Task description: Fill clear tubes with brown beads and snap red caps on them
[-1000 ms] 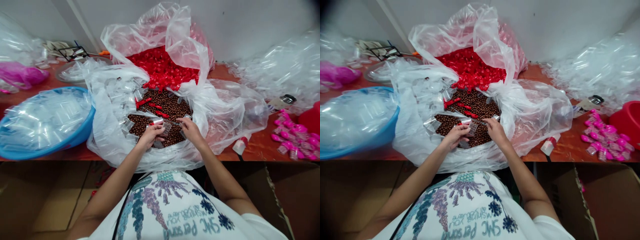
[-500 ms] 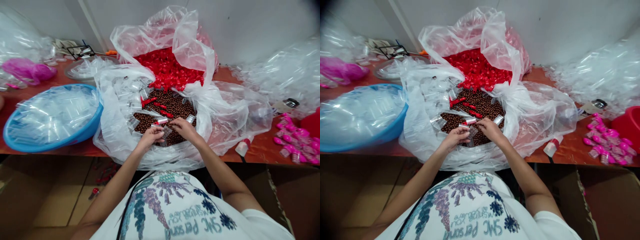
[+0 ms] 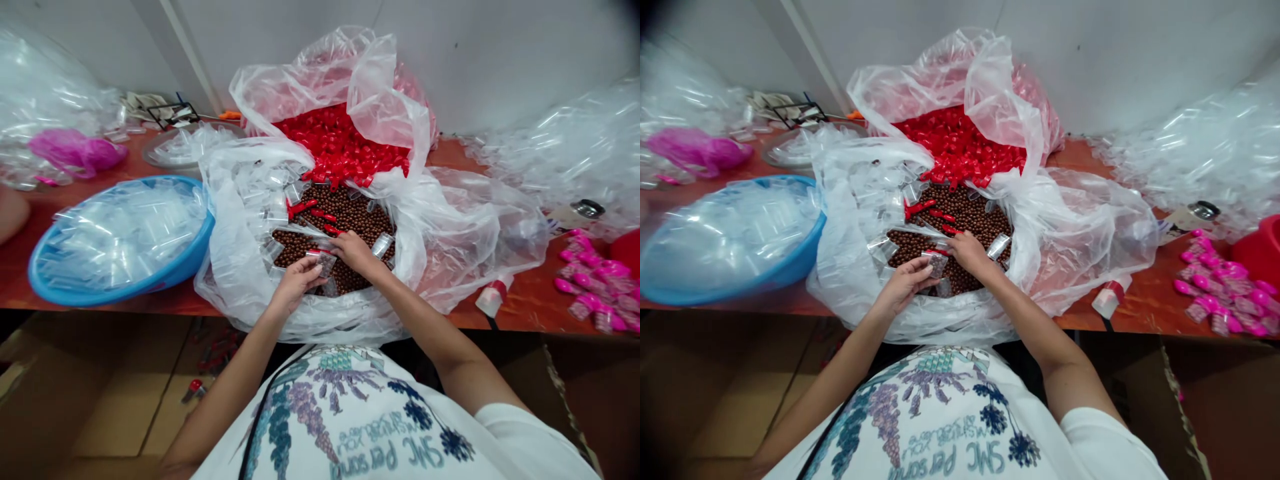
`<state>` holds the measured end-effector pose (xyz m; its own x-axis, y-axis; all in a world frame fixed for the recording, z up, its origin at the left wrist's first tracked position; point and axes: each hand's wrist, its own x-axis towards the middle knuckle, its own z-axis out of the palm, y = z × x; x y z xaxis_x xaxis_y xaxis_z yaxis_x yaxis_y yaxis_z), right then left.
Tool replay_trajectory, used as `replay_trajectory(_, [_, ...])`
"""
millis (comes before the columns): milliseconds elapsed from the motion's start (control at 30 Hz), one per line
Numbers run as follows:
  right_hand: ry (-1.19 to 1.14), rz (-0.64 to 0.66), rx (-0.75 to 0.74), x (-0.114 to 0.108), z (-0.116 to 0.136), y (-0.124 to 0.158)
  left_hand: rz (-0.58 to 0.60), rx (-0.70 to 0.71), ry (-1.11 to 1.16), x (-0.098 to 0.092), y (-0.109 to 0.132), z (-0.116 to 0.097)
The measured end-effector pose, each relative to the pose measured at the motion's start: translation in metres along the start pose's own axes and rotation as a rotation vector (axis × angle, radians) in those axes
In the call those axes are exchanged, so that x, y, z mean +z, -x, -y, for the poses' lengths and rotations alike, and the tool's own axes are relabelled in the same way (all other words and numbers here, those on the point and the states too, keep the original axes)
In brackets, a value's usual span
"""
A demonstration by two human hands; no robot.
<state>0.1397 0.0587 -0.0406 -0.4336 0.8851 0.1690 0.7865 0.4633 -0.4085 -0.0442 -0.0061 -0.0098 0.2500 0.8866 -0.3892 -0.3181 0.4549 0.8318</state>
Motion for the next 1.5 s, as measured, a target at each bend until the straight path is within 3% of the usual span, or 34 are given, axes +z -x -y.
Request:
replay_trajectory(100, [-0.059, -0.107, 0.106, -0.009, -0.002, 0.011, -0.038, 0.045, 0.040, -0.003, 0.002, 0.000])
replay_trajectory(233, [0.148, -0.295, 0.206, -0.021, 0.005, 0.020, -0.072, 0.131, 0.098, -0.003, 0.000, 0.002])
replay_trajectory(400, [0.126, -0.011, -0.017, -0.002, 0.020, 0.005, -0.139, 0.188, 0.158, 0.001, -0.003, 0.006])
replay_trajectory(500, [0.048, 0.031, 0.000, 0.009, 0.023, -0.003, -0.142, 0.188, 0.156, 0.000, -0.001, 0.007])
replay_trajectory(667, [-0.397, -0.103, 0.131, -0.002, 0.020, 0.008, -0.124, 0.199, 0.136, -0.004, 0.004, 0.009])
replay_trajectory(767, [-0.766, -0.069, 0.142, -0.018, 0.019, 0.024, -0.094, 0.192, 0.085, -0.002, 0.003, 0.011])
replay_trajectory(867, [-0.908, -0.009, 0.136, -0.031, 0.020, 0.038, -0.047, 0.184, 0.022, 0.002, 0.002, 0.014])
replay_trajectory(967, [-0.805, -0.109, 0.123, -0.037, 0.024, 0.049, 0.016, 0.173, -0.022, 0.007, 0.003, 0.016])
replay_trajectory(1067, [-0.527, -0.257, 0.141, -0.037, 0.030, 0.058, 0.041, 0.177, -0.056, 0.010, 0.003, 0.017])
replay_trajectory(1200, [-0.192, -0.280, 0.085, -0.035, 0.040, 0.068, 0.020, 0.206, -0.081, 0.013, 0.005, 0.018])
replay_trajectory(1367, [-0.157, -0.226, -0.056, -0.034, 0.044, 0.074, -0.001, 0.213, -0.090, 0.013, 0.007, 0.018])
replay_trajectory(1500, [-0.211, -0.283, -0.087, -0.027, 0.046, 0.077, 0.029, 0.186, -0.087, 0.015, 0.008, 0.018])
